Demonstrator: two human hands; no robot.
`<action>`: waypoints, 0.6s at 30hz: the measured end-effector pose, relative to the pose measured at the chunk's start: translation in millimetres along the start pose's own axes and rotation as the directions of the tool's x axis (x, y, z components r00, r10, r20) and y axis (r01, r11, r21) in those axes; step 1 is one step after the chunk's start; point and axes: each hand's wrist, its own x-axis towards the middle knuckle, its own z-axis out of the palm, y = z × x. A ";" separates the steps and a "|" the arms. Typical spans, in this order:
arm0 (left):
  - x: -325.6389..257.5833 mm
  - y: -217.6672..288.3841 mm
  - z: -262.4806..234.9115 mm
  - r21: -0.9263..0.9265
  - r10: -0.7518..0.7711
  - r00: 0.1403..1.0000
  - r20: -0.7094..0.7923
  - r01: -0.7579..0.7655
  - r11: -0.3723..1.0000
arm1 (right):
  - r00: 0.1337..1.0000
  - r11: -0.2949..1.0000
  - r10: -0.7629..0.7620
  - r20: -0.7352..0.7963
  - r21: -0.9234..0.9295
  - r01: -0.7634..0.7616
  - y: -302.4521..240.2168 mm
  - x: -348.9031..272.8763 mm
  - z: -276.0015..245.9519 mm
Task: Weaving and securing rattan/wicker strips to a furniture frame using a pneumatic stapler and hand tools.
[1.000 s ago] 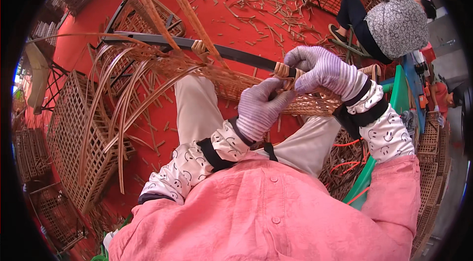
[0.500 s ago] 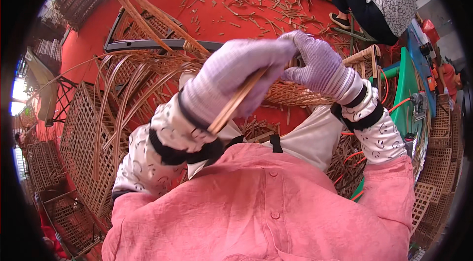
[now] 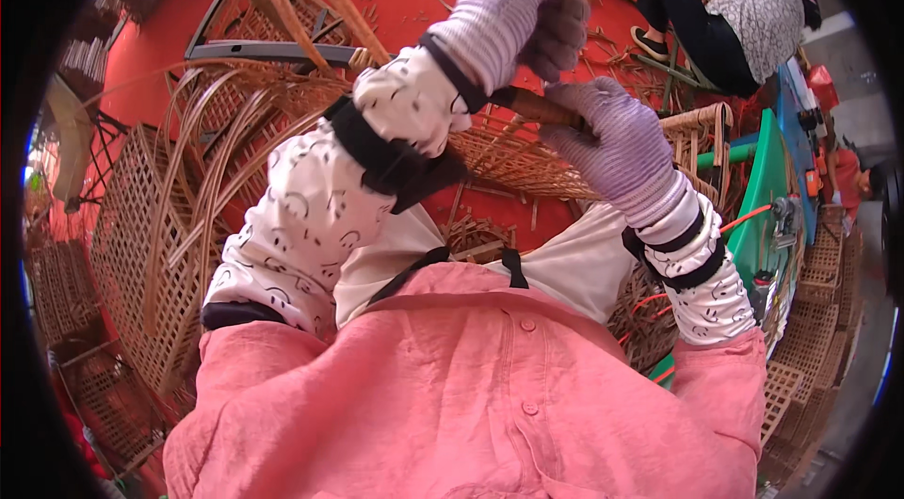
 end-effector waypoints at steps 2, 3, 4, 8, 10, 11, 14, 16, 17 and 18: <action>-25.8 0.2 -3.8 0.199 0.288 0.953 -0.095 -0.265 0.943 | 0.999 0.999 0.019 0.040 0.048 -0.021 2.0 4.7 -0.2; -46.4 -5.4 -10.0 0.183 0.288 0.951 -0.112 -0.265 0.947 | 0.997 0.994 0.047 0.062 0.094 -0.053 1.8 6.8 -0.5; -66.9 -11.2 -16.0 0.321 0.382 0.923 -0.050 -0.348 0.881 | 0.989 0.988 0.096 0.109 0.107 -0.108 0.9 9.4 -2.6; -87.2 -70.5 -34.3 0.673 0.639 0.769 -0.005 -0.470 0.571 | 0.912 0.881 0.253 0.324 0.313 -0.355 5.8 19.8 -2.9; -89.7 -87.8 -38.3 0.792 0.640 0.765 0.077 -0.437 0.427 | 0.865 0.810 0.278 0.418 0.382 -0.445 8.6 24.0 -5.2; -88.7 -95.6 -38.0 0.833 0.654 0.748 0.110 -0.428 0.349 | 0.814 0.715 0.305 0.494 0.446 -0.538 9.3 26.1 -6.6; -88.1 -105.4 -42.7 0.821 0.630 0.759 0.165 -0.460 0.339 | 0.749 0.618 0.336 0.571 0.467 -0.633 1.8 34.0 -11.2; -86.5 -127.3 -50.6 0.803 0.637 0.753 0.164 -0.477 0.357 | 0.652 0.505 0.393 0.649 0.440 -0.742 -0.5 40.6 -14.8; -87.4 -133.9 -53.2 0.792 0.641 0.747 0.175 -0.494 0.360 | 0.648 0.509 0.390 0.654 0.433 -0.744 -0.3 42.4 -14.9; -90.5 -136.1 -48.8 0.725 0.664 0.736 0.133 -0.528 0.441 | 0.620 0.472 0.385 0.684 0.431 -0.769 0.4 43.4 -15.4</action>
